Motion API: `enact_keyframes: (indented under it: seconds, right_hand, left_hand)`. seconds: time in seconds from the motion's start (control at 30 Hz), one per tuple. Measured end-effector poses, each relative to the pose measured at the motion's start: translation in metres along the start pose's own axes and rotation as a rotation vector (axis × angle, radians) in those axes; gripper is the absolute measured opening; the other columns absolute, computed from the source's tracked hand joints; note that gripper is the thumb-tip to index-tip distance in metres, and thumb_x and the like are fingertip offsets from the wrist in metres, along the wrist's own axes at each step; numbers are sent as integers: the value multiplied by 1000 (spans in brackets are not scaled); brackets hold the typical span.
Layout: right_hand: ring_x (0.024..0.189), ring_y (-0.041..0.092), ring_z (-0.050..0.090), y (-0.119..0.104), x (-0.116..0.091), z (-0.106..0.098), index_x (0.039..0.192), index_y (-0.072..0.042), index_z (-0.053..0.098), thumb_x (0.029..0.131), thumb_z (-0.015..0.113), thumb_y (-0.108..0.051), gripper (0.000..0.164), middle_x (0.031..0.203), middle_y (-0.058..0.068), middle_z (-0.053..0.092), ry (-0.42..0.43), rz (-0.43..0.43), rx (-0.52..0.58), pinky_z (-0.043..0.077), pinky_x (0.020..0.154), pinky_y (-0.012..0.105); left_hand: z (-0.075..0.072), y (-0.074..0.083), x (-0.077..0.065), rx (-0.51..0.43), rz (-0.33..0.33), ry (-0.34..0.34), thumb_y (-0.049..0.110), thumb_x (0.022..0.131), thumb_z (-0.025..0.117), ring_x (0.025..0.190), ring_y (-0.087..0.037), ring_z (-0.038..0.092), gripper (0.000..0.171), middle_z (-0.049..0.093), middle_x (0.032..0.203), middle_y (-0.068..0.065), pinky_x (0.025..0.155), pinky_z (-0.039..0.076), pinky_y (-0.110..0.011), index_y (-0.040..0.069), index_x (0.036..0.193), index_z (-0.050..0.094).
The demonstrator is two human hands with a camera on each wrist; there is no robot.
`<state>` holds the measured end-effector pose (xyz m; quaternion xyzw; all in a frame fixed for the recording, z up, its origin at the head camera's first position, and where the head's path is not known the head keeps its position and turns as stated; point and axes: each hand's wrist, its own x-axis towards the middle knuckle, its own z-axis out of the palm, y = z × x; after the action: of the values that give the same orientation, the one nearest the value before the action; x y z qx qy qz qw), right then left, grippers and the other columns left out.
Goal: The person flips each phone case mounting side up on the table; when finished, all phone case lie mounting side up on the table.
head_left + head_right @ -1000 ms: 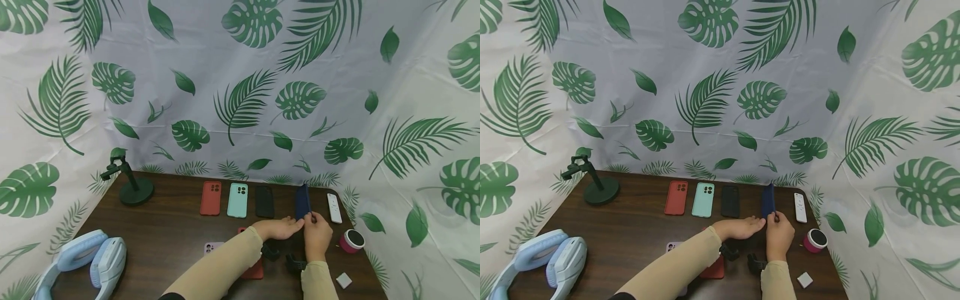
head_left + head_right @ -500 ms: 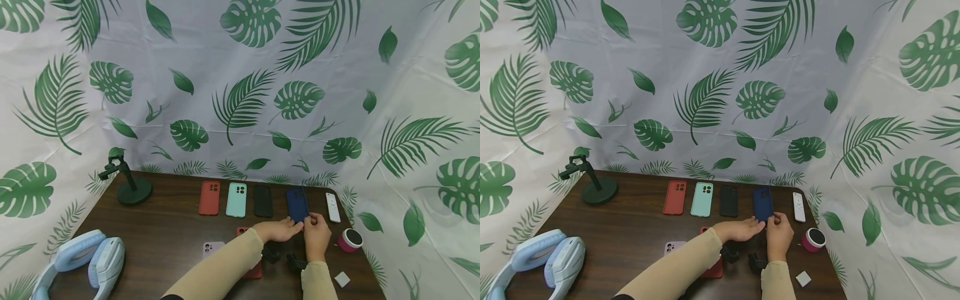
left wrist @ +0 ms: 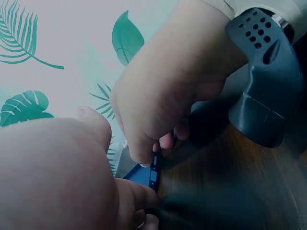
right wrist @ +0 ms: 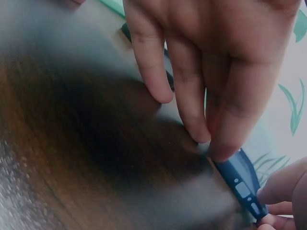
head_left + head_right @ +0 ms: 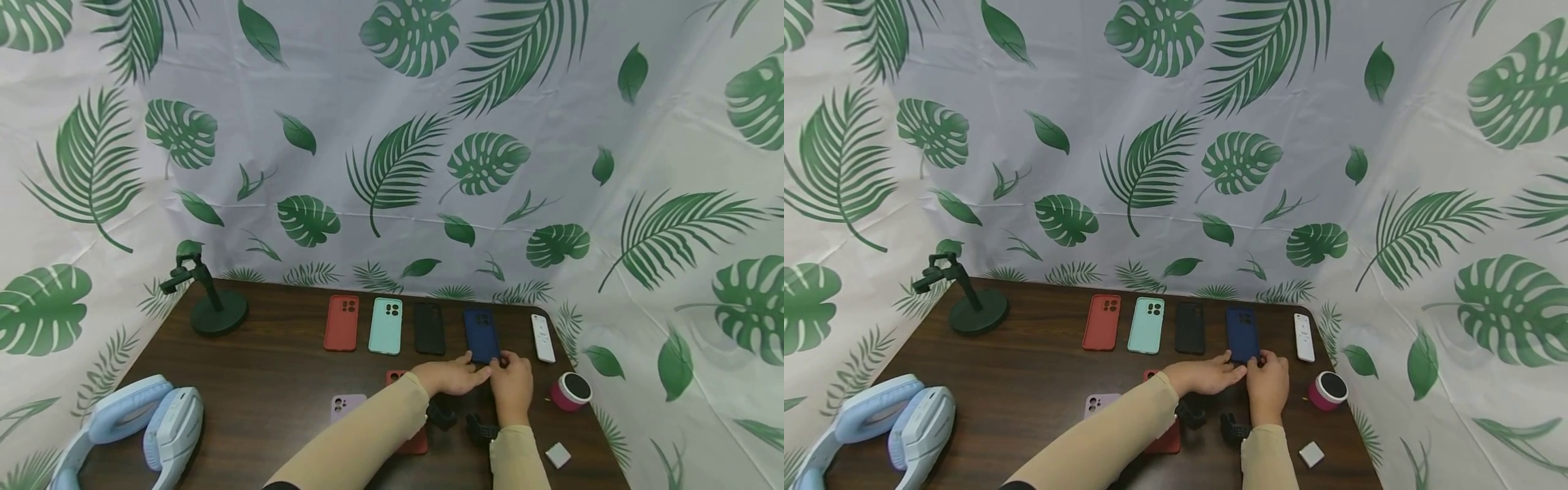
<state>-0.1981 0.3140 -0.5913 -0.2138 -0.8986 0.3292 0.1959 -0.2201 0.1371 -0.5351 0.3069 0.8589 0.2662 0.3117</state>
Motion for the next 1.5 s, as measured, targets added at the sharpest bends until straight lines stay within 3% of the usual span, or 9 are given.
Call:
enact_keyframes:
  seconds: [0.17,0.3,0.6,0.73,0.9,1.1,1.27,1.5]
  right_hand:
    - [99,40,59,1,1,2,120,4,68,92,65,-20,37,106,24,62,32,12,21,45,85,54]
    - [97,37,58,2,2,4,119,2,69,93,65,-20,34,104,21,61,74,21,55,44,83,52]
    - [90,28,61,-12,3,1,108,-4,71,95,66,-17,20,100,14,61,137,-89,127,46,76,37]
    - [87,23,62,-25,-2,-3,108,-8,72,95,66,-18,17,98,10,62,116,-121,130,46,73,31]
    - [86,20,61,-44,-15,-4,108,-11,71,96,66,-19,15,100,8,62,44,-169,145,47,73,28]
    - [82,17,60,-72,-35,-5,107,-13,70,94,68,-13,13,97,4,62,-34,-290,175,48,71,26]
    - [81,12,56,-100,-54,-4,105,-16,69,90,67,-6,18,93,0,58,-96,-388,205,47,71,25]
    - [83,8,60,-131,-87,6,113,-20,63,92,68,-10,24,99,-3,61,-300,-386,283,52,71,22]
  left_hand:
    - [-3,0,-2,6,-2,28,73,101,15,157,-17,21,82,13,172,0,125,28,-40,19,158,37]
    - [-4,-3,-3,11,32,44,73,100,16,157,-17,22,81,17,171,0,125,28,-40,20,158,37]
    - [-15,-7,-11,72,157,118,68,103,24,155,-17,26,75,25,169,-4,124,29,-35,19,156,41]
    - [-22,-8,-21,65,203,154,68,103,23,156,-17,23,73,25,169,-3,125,29,-37,21,156,42]
    - [-30,-15,-39,51,222,220,72,101,23,156,-19,26,73,26,168,0,123,33,-42,25,153,45]
    - [-38,-24,-69,31,277,304,67,103,28,152,-21,34,61,33,165,-3,117,40,-43,30,147,51]
    - [-45,-33,-96,35,317,363,60,105,34,153,-22,33,57,36,163,-3,119,39,-45,26,147,51]
    - [-46,-57,-141,-38,289,424,55,105,42,148,-23,40,54,41,159,-2,116,41,-48,22,147,51]
